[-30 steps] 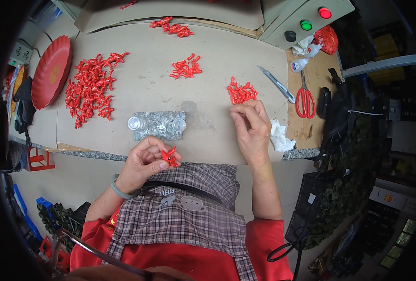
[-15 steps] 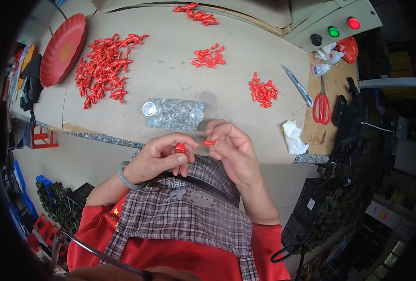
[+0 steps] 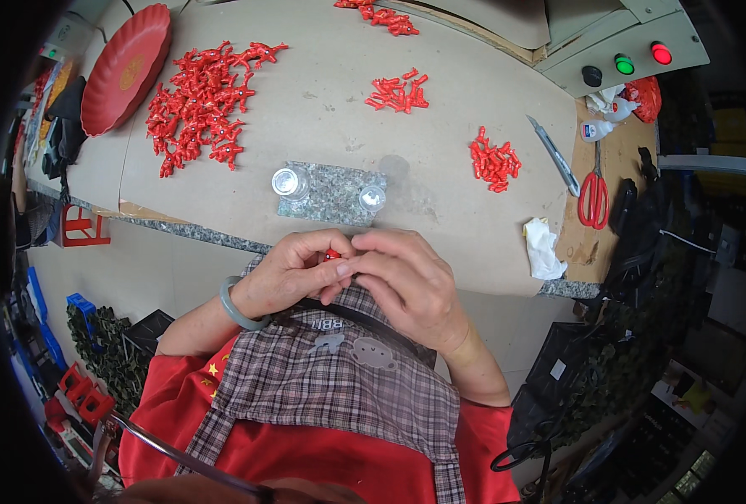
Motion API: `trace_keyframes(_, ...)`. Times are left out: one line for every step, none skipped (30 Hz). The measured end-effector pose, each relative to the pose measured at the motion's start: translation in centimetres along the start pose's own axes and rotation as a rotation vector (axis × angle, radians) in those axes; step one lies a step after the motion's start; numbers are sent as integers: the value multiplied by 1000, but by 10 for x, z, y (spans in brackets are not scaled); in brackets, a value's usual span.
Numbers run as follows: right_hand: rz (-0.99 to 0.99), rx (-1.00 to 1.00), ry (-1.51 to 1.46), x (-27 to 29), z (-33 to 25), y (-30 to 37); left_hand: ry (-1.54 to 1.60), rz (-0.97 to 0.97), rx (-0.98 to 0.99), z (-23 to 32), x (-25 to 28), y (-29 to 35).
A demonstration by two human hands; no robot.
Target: The person assembles small red plastic parts by hand, snapping them together at a factory workbench.
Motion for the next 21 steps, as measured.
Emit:
trace_keyframes(-49, 167, 178, -4, -9, -1, 1, -16, 4, -1, -1, -1)
trace_keyframes(-48, 167, 179, -4, -10, 0, 1, -17, 5, -2, -1, -1)
trace_keyframes(-38, 173, 199, -4, -12, 0, -8, -23, 5, -3, -1, 0)
trace_keyframes(-29, 180, 218, -4, -13, 0, -17, -29, 6, -4, -1, 0)
trace_keyframes(-29, 181, 218, -4, -14, 0, -17, -27, 5, -4, -1, 0)
trace_keyframes(-29, 190, 247, -5, -14, 1, -22, -27, 12, -4, -1, 0)
trace_keyframes(-29, 199, 277, -5, -15, 2, -27, -26, 19, -4, -1, 0)
trace_keyframes(-29, 200, 277, -5, -16, 2, -27, -25, 18, -3, 0, 0)
trace_keyframes(-6, 145, 277, -3, -13, 2, -47, -43, 15, -1, -1, 1)
trace_keyframes(17, 89, 276, 0, -10, 1, -66, -61, 11, 1, -2, 2)
trace_keyframes(17, 89, 277, 2, -9, 1, -66, -61, 11, 4, -3, 2)
trace_keyframes(63, 32, 243, 10, -3, 0, -60, -59, 3, 7, -3, 3)
trace_keyframes(108, -26, 209, 15, 2, -1, -54, -56, -4, 9, -3, 4)
trace_keyframes(107, -26, 209, 15, 6, -2, -53, -56, -5, 8, -1, 5)
trace_keyframes(164, -150, 130, 18, 20, -1, -35, -77, -10, 7, 0, 6)
trace_keyframes(221, -275, 51, 21, 35, 2, -17, -97, -16, 6, 0, 7)
trace_keyframes(230, -335, 26, 22, 43, 2, -16, -94, -17, 7, -1, 7)
trace_keyframes(229, -334, 27, 22, 45, 0, -20, -91, 13, 6, -1, 8)
trace_keyframes(254, -426, -78, 21, 53, 2, -24, -88, 44, 5, -1, 8)
trace_keyframes(279, -517, -183, 20, 61, 4, -22, -88, 42, 6, -1, 9)
trace_keyframes(277, -517, -183, 19, 62, 3, -20, -80, 46, 7, -2, 9)
Point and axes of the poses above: each hand's wrist, its own y-axis away from the middle knuckle, its own x-axis out of the back of the hand, z = x × y, the point moved 7 cm from there along -y, towards the middle knuckle, and after that the axes turned 2 degrees about -y, right-handed, at the moved point
